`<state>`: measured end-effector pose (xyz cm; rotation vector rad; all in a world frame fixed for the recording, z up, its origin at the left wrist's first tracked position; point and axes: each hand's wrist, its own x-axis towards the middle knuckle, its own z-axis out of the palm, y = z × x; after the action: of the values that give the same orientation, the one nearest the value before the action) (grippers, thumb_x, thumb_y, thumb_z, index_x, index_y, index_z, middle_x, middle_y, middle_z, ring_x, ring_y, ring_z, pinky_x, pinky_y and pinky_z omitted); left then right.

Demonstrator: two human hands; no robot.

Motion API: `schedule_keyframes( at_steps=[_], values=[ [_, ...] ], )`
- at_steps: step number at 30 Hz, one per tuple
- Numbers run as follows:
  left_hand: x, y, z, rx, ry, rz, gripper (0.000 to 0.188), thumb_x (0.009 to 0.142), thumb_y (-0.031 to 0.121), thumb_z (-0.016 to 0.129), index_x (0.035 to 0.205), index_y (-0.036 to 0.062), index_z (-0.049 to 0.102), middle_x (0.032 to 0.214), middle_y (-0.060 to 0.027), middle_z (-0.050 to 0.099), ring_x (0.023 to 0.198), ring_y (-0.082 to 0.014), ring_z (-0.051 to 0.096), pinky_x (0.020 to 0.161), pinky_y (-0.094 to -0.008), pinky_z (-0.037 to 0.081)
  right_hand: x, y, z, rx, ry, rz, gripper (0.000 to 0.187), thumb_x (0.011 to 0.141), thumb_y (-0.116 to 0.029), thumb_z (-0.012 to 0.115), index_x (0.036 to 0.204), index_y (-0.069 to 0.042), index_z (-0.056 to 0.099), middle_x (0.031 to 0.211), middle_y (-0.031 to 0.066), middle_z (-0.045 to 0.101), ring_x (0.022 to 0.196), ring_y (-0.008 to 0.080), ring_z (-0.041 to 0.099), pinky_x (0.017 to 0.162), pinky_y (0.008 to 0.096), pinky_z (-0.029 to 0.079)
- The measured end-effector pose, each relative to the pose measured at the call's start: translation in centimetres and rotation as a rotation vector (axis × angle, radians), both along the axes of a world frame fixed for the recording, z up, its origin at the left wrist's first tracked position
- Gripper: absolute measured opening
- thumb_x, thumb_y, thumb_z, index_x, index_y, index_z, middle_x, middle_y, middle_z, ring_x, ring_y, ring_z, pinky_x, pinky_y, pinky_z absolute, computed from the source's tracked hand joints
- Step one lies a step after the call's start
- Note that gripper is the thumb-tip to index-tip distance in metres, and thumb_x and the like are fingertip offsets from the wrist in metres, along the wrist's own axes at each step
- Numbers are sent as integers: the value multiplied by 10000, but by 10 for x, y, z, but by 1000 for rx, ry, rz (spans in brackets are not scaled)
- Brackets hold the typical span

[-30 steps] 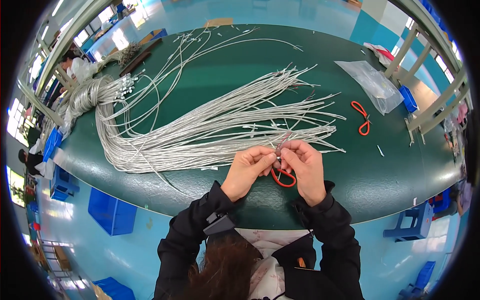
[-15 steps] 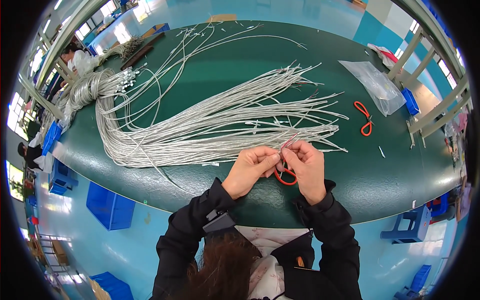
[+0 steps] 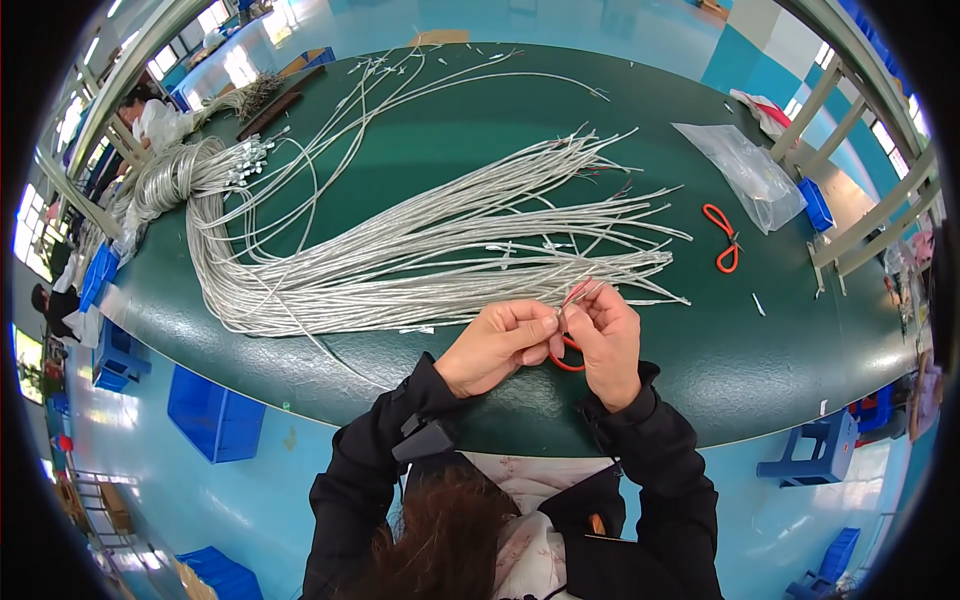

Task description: The person picks up a wire from a bundle, trims the insulation with shears, and twists the exposed metal strands by hand.

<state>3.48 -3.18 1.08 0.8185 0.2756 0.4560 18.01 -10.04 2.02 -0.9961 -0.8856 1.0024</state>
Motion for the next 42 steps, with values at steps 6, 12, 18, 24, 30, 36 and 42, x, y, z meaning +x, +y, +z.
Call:
schedule_keyframes(
  at_steps=[6, 12, 18, 24, 30, 36, 42],
  values=[
    [0, 1, -1, -15, -24, -15, 164, 956, 163, 501, 953, 19, 581, 801, -60, 606, 605, -65, 411, 567, -196, 348, 0, 1, -1, 5, -10, 6, 86, 866, 20, 502, 948, -1, 514, 788, 9, 560, 676, 48, 525, 625, 187, 430],
    [0, 2, -3, -68, -56, -52, 154, 955, 154, 496, 964, 27, 583, 788, -50, 597, 582, -59, 383, 572, -212, 333, -2, 1, -1, 8, -6, -38, 96, 860, 21, 512, 954, 5, 502, 780, 17, 568, 693, 54, 545, 616, 195, 450],
    [-5, 3, -4, -59, -56, -72, 144, 949, 142, 503, 969, 25, 585, 776, -54, 597, 569, -56, 375, 562, -208, 326, 6, 4, 1, -89, -58, 123, 92, 863, 12, 487, 949, -17, 502, 720, 2, 530, 583, 38, 463, 526, 176, 375],
    [-4, 4, -3, -53, -71, -168, 160, 941, 139, 517, 990, 1, 579, 775, -64, 600, 575, -57, 397, 555, -201, 331, 20, 9, 2, 0, -104, -46, 58, 874, -15, 466, 912, -17, 510, 667, -2, 494, 523, 44, 400, 478, 185, 310],
    [-9, 2, 1, 30, -8, -102, 172, 937, 128, 522, 1013, -18, 570, 807, -80, 614, 603, -67, 449, 567, -196, 358, 53, 21, 8, 109, 177, -238, 62, 884, -77, 490, 870, -24, 518, 640, -6, 455, 501, 51, 362, 449, 209, 271],
    [-2, 5, -2, 164, -44, 133, 176, 928, 139, 544, 1035, 3, 576, 868, -83, 627, 747, -102, 569, 652, -200, 426, 45, 7, 23, -204, -189, 165, 66, 879, -72, 524, 866, -24, 568, 661, -2, 532, 513, 50, 433, 467, 193, 336],
    [9, 0, 8, 884, 65, 602, 145, 864, 85, 588, 990, 18, 612, 901, -58, 623, 821, -166, 575, 746, -249, 455, 15, -1, 14, -194, -483, 409, 122, 896, -73, 506, 900, 17, 587, 736, 45, 625, 567, 82, 554, 489, 192, 397]
  ],
)
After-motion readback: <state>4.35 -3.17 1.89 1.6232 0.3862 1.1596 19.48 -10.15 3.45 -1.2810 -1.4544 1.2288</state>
